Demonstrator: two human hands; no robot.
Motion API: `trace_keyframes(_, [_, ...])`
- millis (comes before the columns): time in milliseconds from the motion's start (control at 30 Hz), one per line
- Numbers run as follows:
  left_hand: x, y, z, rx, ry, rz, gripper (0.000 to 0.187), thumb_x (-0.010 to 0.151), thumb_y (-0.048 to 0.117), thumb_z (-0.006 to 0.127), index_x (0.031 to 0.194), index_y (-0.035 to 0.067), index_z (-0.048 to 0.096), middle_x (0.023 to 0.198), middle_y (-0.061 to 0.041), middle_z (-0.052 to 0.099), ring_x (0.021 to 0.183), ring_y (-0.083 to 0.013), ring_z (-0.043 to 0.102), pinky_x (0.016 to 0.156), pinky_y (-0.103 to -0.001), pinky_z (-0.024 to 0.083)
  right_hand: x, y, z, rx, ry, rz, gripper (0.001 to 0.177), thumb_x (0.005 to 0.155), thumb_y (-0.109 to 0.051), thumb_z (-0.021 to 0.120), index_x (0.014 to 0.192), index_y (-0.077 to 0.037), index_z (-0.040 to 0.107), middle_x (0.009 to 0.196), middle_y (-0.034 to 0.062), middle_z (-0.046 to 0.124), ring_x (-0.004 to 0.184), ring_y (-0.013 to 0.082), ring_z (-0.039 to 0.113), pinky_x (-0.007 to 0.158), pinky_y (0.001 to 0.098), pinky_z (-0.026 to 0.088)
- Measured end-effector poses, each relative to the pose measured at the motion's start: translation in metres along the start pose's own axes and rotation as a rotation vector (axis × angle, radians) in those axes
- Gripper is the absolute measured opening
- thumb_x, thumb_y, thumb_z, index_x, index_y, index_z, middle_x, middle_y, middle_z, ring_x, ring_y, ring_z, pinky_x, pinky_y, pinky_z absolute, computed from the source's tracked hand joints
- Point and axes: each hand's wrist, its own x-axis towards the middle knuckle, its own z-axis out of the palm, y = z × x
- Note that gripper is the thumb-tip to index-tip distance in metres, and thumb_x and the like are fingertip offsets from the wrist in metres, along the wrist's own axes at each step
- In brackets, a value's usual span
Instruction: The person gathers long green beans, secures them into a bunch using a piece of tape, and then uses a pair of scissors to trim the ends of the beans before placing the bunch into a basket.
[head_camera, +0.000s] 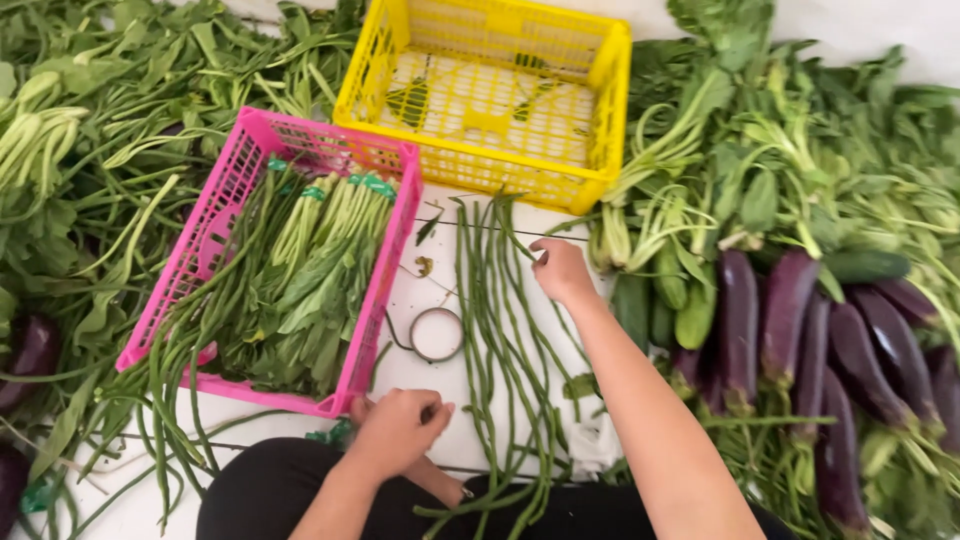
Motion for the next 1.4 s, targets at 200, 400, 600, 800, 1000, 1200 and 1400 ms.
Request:
trace_keyframes(200, [-0.008,0.023,-0.023,-0.229,-0.105,0.03,0.023,0.09,0.026,0.071,0.073,0.015,0.06,0.067,0.004,0.069,0.066,-0.0131,0.064,0.063,-0.032,0.047,0.023,-0.006,0.027,-0.205,0.097,0.128,0.019,0.099,-0.006,0.052,0.095,-0.007,0.07,0.085,0.015,0.07,0.074,0.0344,0.067,0.062,0.0469,0.053])
trace_keyframes(400, [-0.007,0.029,-0.027,-0.238,-0.156,0.045,0.018,0.088,0.023,0.07,0.074,0.016,0.062,0.068,0.006,0.071,0.066,-0.01,0.066,0.063,-0.029,0.051,0.005,0.001,0.053,-0.203,0.27,-0.184,0.028,0.107,-0.027,0.049,0.098,-0.004,0.063,0.089,0.0142,0.065,0.072,0.0367,0.063,0.059,0.0479,0.05])
trace_keyframes(600, [-0.005,0.026,-0.026,-0.217,-0.24,0.019,0.007,0.087,0.025,0.069,0.089,0.021,0.063,0.068,0.007,0.061,0.061,-0.0121,0.056,0.064,-0.031,0.047,0.008,0.025,0.069,-0.153,0.331,-0.193,0.02,0.104,-0.021,0.056,0.091,-0.006,0.059,0.085,0.0126,0.064,0.066,0.0355,0.061,0.056,0.0472,0.048])
trace_keyframes(800, [-0.007,0.032,-0.031,-0.235,-0.277,-0.018,0.005,0.089,0.021,0.068,0.092,0.018,0.065,0.069,0.005,0.06,0.062,-0.0118,0.055,0.061,-0.031,0.044,-0.012,0.027,0.065,-0.111,0.395,-0.088,0.025,0.107,-0.023,0.054,0.087,-0.009,0.053,0.071,0.0087,0.055,0.053,0.0286,0.051,0.048,0.0413,0.037])
trace_keyframes(1000, [-0.005,0.021,-0.023,-0.257,-0.248,-0.009,0.006,0.086,0.018,0.067,0.091,0.017,0.065,0.07,0.004,0.064,0.064,-0.0121,0.057,0.064,-0.031,0.045,-0.037,0.018,0.037,-0.179,0.286,0.029,0.038,0.108,-0.039,0.047,0.114,-0.005,0.063,0.109,0.0124,0.065,0.079,0.0345,0.065,0.061,0.0468,0.051])
trace_keyframes(1200, [-0.003,0.015,-0.018,-0.195,-0.194,-0.015,0.007,0.081,0.016,0.066,0.088,0.018,0.065,0.071,0.005,0.067,0.066,-0.0131,0.059,0.069,-0.029,0.045,-0.104,0.001,-0.009,-0.16,0.143,0.093,0.032,0.107,-0.038,0.05,0.103,-0.01,0.066,0.086,0.0079,0.068,0.075,0.0271,0.065,0.066,0.0421,0.05])
trace_keyframes(1400, [-0.002,0.001,-0.009,-0.201,-0.153,0.008,0.007,0.082,0.015,0.062,0.088,0.017,0.064,0.073,0.004,0.066,0.064,-0.0147,0.056,0.067,-0.032,0.044,-0.177,0.01,-0.031,-0.046,0.055,0.174,0.025,0.105,-0.035,0.054,0.098,-0.014,0.065,0.084,0.0056,0.067,0.066,0.0214,0.061,0.062,0.0365,0.047])
